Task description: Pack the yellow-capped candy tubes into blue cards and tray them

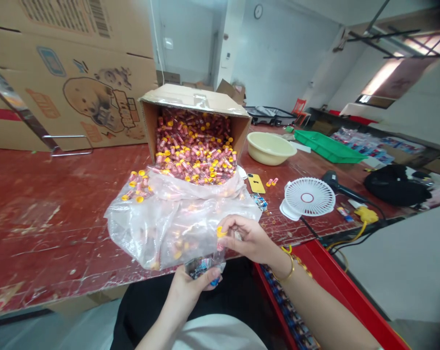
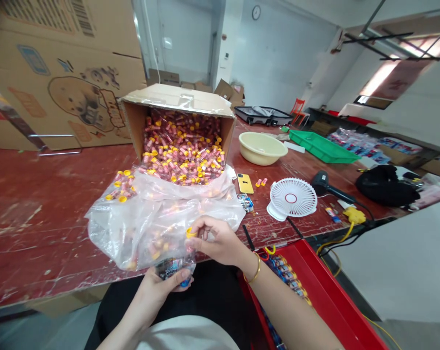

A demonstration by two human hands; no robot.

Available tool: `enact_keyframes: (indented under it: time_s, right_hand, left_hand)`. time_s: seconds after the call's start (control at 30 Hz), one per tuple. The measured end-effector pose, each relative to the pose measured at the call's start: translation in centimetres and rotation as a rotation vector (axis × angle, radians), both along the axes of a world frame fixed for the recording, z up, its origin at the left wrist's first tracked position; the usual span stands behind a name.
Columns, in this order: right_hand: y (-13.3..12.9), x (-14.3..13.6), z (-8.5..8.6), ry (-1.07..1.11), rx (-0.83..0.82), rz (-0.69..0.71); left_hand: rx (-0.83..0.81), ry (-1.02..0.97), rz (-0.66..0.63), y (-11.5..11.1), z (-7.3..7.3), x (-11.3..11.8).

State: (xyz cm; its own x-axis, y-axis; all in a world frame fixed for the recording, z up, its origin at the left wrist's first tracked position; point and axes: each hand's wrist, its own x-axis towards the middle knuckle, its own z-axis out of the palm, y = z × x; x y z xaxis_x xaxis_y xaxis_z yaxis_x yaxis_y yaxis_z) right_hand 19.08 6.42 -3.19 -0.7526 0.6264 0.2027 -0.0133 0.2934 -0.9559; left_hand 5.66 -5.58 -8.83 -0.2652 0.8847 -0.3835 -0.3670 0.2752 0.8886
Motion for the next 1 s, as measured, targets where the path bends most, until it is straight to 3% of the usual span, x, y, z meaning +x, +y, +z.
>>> enact_keyframes:
  time_s: [0.07,0.13,0.2,0.33,0.47,0.57,0.77,0.83,0.9,1.0]
  right_hand:
    - [0.2,-0.2,-1.1,0.04,-0.201,-0.035]
    - [0.3,-0.1,-1.9,0.072,-0.267,-0.042]
    - [0.2,0.2,-2.2,0.093,-0.168,-0.077]
    - [-0.1,1.1,-1.1,0.082,0.198,-0.198]
    - [-0.7,1.2,0.4,0.034,0.407,-0.103]
    - [-0.9,0.8,0.4,-0.007,0.403,-0.063]
    - [-0.1,0.0,-2.0,0.063,-0.044,-0.122]
    - [-0.1,0.1,-2.1,0.09,-0.005,-0.212]
    - [-0.3,0.3,-1.8,0.074,0.138,-0.267]
    - [-0.7,0.4,-1.2,0.026,0.254,-0.209]
  left_hand:
    - [-0.01,-0.024,-0.046,-0.1,0.1,0.0]
    - [0.011,-0.059,-0.071,-0.1,0.0,0.0]
    - [0.033,-0.107,-0.045,0.0,-0.1,-0.1]
    - [0.006,-0.126,0.025,0.1,-0.3,-0.2]
    - [-0.007,-0.099,0.007,0.2,-0.4,-0.1]
    - [0.002,-0.084,-0.007,0.3,-0.4,-0.1]
    - [0.025,-0.112,0.001,0.0,-0.3,-0.2]
    - [0.043,-0.118,0.011,0.0,-0.4,-0.2]
    - [0.037,-0.109,0.035,0.0,-0.4,-0.1]
    - [0.012,-0.084,0.045,0.2,-0.4,0.0]
